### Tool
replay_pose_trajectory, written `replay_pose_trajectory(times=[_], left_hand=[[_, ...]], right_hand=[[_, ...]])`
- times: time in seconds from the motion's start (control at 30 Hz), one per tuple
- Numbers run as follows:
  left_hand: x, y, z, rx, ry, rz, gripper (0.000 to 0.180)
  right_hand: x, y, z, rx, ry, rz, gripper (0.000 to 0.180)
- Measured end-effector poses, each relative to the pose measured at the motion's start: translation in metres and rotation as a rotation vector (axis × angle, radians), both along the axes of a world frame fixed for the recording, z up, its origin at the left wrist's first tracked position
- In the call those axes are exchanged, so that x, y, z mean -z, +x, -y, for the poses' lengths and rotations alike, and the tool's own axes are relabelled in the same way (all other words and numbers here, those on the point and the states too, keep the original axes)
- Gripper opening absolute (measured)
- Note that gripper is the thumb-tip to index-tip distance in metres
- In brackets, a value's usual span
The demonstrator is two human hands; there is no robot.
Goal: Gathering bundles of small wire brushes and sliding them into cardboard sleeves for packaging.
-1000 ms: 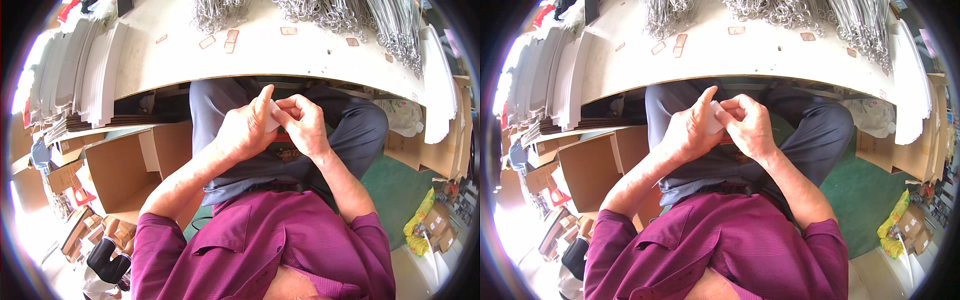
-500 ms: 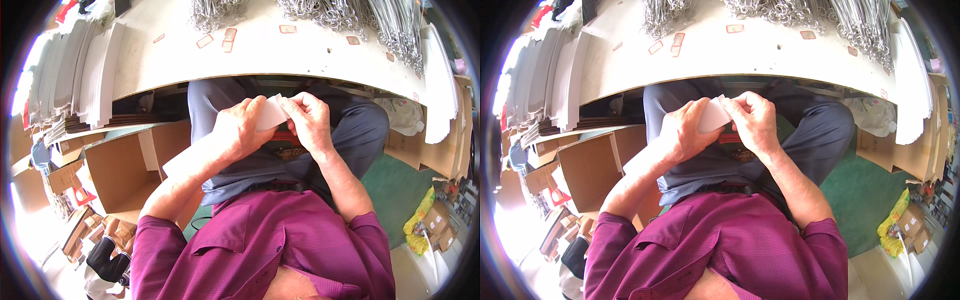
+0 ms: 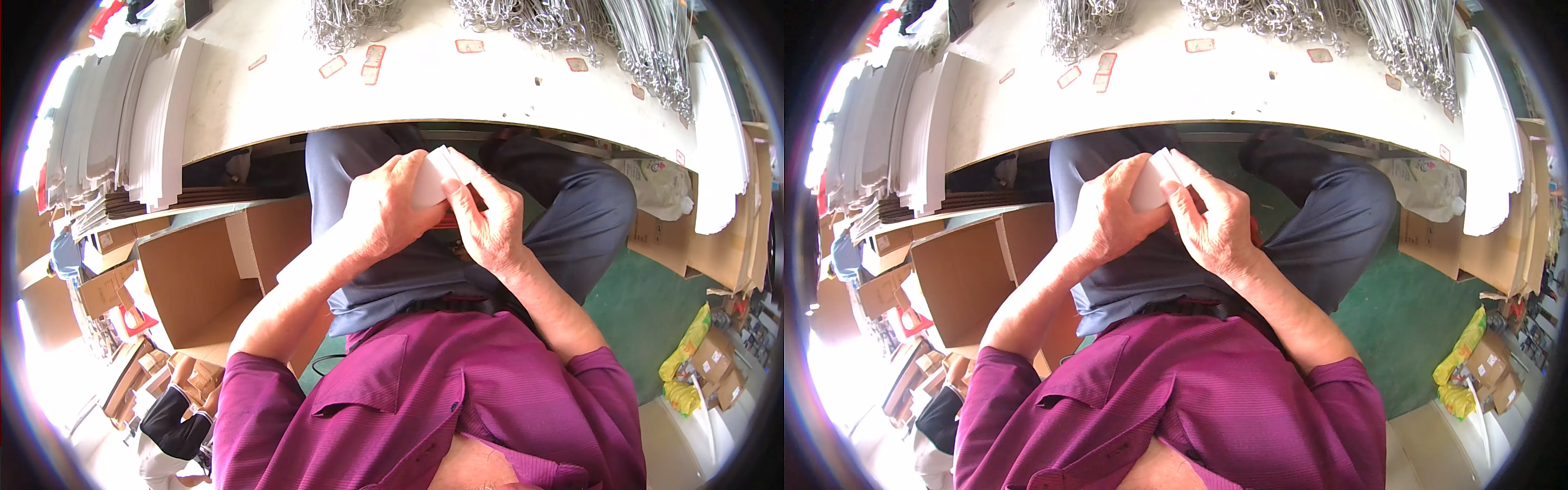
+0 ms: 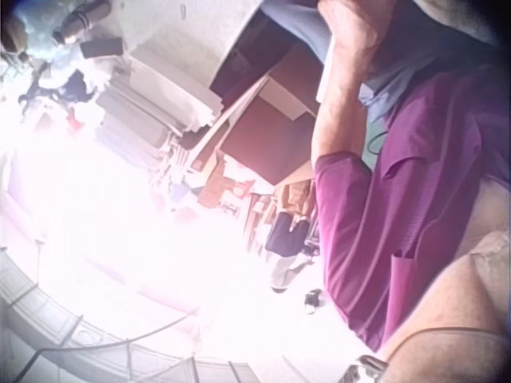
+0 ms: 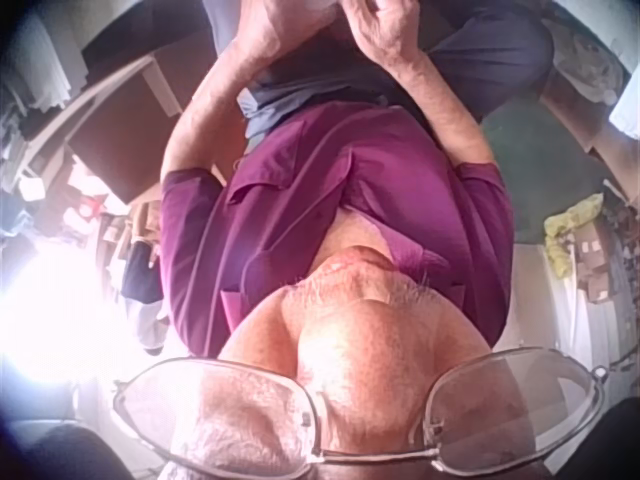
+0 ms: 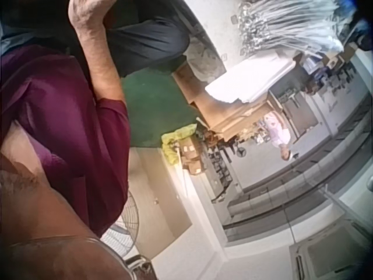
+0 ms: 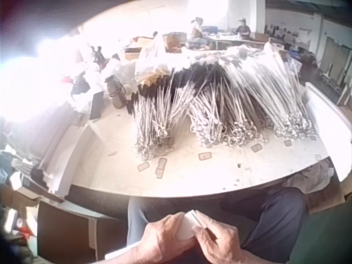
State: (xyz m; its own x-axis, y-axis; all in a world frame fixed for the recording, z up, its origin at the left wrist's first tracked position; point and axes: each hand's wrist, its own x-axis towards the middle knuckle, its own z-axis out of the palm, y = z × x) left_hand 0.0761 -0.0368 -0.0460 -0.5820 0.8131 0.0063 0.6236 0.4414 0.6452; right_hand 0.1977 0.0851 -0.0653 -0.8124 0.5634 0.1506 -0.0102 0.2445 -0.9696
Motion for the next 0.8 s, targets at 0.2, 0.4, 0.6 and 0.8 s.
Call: replay_pose_trajectory(times=[0.2,0.4,0.6,0.8], left_hand=[[0.001,-0.003,0.004,0.013,0.021,0.036,0.062],[-0.006,-0.002,0.006,-0.017,-0.001,0.076,0.049],[-0.006,-0.001,-0.005,-0.123,-0.110,0.194,0.057],[-0.028,-0.013,0.022,-0.046,-0.085,0.147,0.070]], right_hand=[[0.001,0.002,0.000,-0.054,0.274,0.039,0.047],[0.002,-0.002,0.006,-0.101,0.200,-0.004,0.045],[0.004,-0.011,0.005,-0.052,-0.197,0.103,0.035],[-0.012,-0.027,-0.021,0.016,-0.269,0.032,0.029]])
